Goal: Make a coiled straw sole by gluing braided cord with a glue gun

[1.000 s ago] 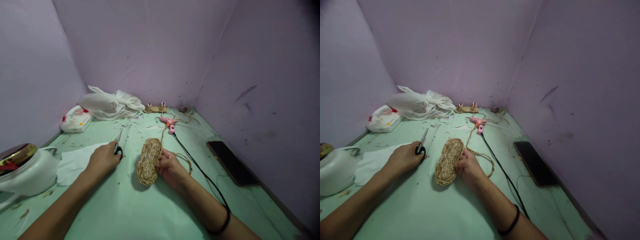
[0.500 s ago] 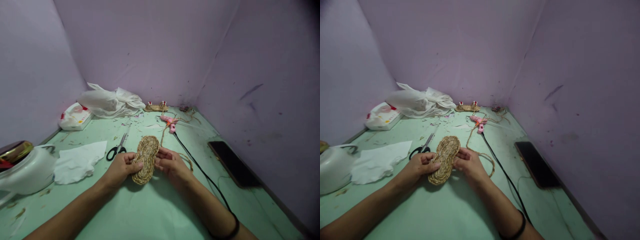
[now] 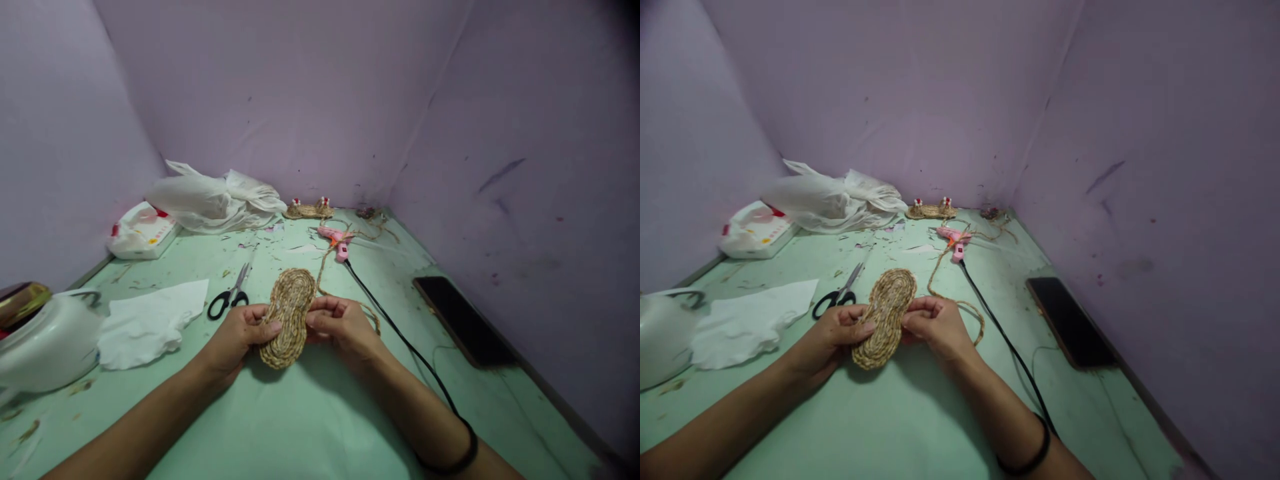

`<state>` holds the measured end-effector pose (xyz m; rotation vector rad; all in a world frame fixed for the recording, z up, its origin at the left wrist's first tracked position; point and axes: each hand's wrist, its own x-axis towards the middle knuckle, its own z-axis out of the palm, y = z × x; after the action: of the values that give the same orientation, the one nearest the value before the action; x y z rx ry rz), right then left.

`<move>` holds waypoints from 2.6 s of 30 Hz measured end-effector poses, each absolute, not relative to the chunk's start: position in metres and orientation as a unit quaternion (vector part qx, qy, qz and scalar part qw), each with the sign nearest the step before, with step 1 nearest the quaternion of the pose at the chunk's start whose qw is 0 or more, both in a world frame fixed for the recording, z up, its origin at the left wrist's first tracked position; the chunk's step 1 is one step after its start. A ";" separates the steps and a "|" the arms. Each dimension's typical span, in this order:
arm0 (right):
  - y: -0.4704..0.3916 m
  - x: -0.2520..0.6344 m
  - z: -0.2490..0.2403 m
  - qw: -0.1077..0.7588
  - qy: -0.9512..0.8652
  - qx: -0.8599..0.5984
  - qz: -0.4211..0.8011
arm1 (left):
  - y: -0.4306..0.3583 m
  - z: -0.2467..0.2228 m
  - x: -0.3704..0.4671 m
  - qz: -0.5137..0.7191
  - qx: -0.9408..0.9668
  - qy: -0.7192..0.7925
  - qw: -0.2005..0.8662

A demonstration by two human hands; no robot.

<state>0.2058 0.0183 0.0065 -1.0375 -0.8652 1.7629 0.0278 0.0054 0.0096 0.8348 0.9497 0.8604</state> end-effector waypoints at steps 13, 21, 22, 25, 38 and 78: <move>0.018 0.204 0.009 0.438 -0.372 -0.440 0.690 | 0.003 0.010 0.029 0.397 0.397 0.441 0.700; 0.017 0.204 0.009 0.441 -0.381 -0.448 0.677 | 0.002 0.006 0.028 0.396 0.420 0.438 0.689; 0.017 0.204 0.009 0.441 -0.383 -0.451 0.675 | 0.002 0.006 0.028 0.396 0.422 0.439 0.688; 0.017 0.203 0.010 0.437 -0.386 -0.459 0.670 | 0.002 0.006 0.028 0.394 0.428 0.441 0.684; 0.018 0.202 0.004 0.403 -0.409 -0.459 0.677 | 0.001 0.004 0.028 0.382 0.442 0.434 0.686; 0.015 0.199 0.009 0.401 -0.414 -0.475 0.666 | 0.002 0.004 0.031 0.379 0.441 0.434 0.688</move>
<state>0.1992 0.0145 0.0092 -1.2009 -1.0458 1.6833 0.0305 0.0015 0.0043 0.9873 0.9723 0.8493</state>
